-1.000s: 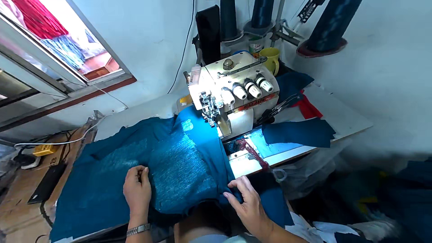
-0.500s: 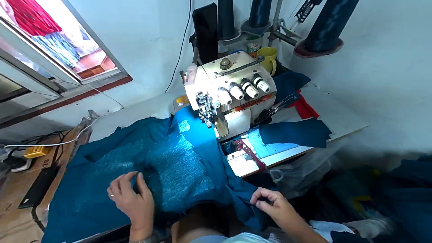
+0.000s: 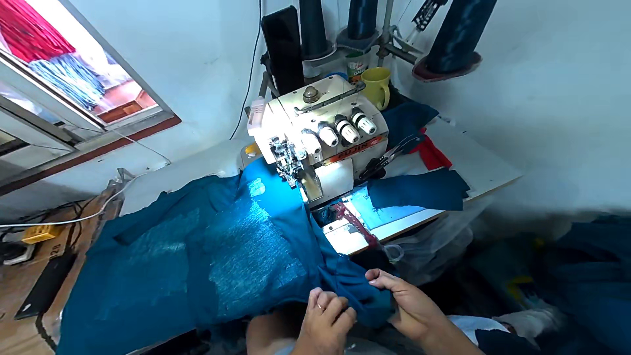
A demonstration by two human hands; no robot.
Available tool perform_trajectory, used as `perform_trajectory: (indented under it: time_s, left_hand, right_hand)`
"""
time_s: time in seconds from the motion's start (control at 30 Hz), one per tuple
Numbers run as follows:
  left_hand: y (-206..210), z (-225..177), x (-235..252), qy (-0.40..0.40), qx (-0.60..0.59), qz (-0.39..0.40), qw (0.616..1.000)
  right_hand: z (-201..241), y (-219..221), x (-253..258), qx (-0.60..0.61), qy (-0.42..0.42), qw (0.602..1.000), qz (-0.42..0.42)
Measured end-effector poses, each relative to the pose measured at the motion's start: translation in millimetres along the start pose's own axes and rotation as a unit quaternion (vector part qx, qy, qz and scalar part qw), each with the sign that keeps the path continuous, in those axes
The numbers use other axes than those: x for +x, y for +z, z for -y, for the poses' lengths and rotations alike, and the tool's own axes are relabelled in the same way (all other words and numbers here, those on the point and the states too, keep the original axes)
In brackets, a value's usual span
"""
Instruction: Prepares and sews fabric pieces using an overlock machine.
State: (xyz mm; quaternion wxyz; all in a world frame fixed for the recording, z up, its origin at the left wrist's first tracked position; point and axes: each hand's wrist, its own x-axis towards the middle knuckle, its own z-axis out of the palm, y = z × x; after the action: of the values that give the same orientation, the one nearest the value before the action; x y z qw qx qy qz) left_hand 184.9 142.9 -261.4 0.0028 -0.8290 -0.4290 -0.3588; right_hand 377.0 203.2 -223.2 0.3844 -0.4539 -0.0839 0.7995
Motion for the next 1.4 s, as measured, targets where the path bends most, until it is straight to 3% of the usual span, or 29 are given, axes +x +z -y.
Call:
perform_trajectory:
  time_s: [0.1,0.17,0.2,0.23,0.3,0.33,0.4,0.5,0.6,0.67,0.77,0.83,0.97,1.1,1.17,1.3,1.4]
  left_hand:
    - [-14,-4,13,0.001,-0.075,0.0,0.997]
    - [-21,-13,22,0.007,-0.08,-0.008,0.997]
    - [-24,-18,28,0.009,-0.08,-0.007,0.997]
    - [-25,-22,33,0.013,-0.087,0.002,0.996]
    - [-23,-26,39,0.026,-0.121,0.059,0.991]
    - [-20,-27,39,0.033,-0.137,0.101,0.985]
    - [-20,-24,34,0.036,-0.154,0.171,0.972]
    - [-48,-7,22,-0.067,-0.117,0.144,0.98]
    - [-96,28,1,-0.239,-0.024,-0.001,0.971]
    - [-129,50,-8,-0.323,0.105,-0.097,0.935]
    - [-158,71,-15,-0.468,0.217,-0.122,0.848]
    - [-161,85,-24,-0.531,0.219,-0.094,0.813]
    - [-154,98,-37,-0.489,0.215,-0.102,0.839]
    - [-163,98,-47,-0.435,0.13,-0.269,0.849]
    - [-169,97,-47,-0.403,0.05,-0.349,0.845]
    - [-167,96,-44,-0.377,0.029,-0.359,0.854]
    - [-171,99,-44,-0.373,0.038,-0.38,0.846]
  right_hand:
    - [2,-4,3,-0.027,0.005,0.999,-0.028]
    - [-1,-9,6,-0.184,-0.052,0.981,-0.016]
    - [-3,-16,9,-0.328,-0.11,0.938,0.004]
    - [-2,-22,12,-0.475,-0.154,0.866,0.029]
    - [0,-21,11,-0.668,-0.161,0.725,0.044]
    - [-1,-18,10,-0.714,-0.151,0.683,0.036]
    - [-6,-19,11,-0.729,-0.202,0.654,0.007]
    - [-19,-31,26,-0.641,-0.451,0.619,-0.045]
    - [-20,-14,29,-0.56,-0.526,0.64,-0.011]
    - [-25,9,32,-0.536,-0.557,0.635,0.007]
    - [-30,49,45,-0.529,-0.581,0.618,-0.002]
    - [-29,71,53,-0.539,-0.542,0.645,0.002]
    - [-16,99,71,-0.434,-0.497,0.751,0.037]
    - [-2,110,73,-0.221,-0.482,0.842,0.098]
    - [-1,110,68,-0.238,-0.485,0.836,0.095]
    - [-13,112,63,-0.392,-0.444,0.804,0.045]
    - [-15,116,66,-0.335,-0.477,0.812,0.045]
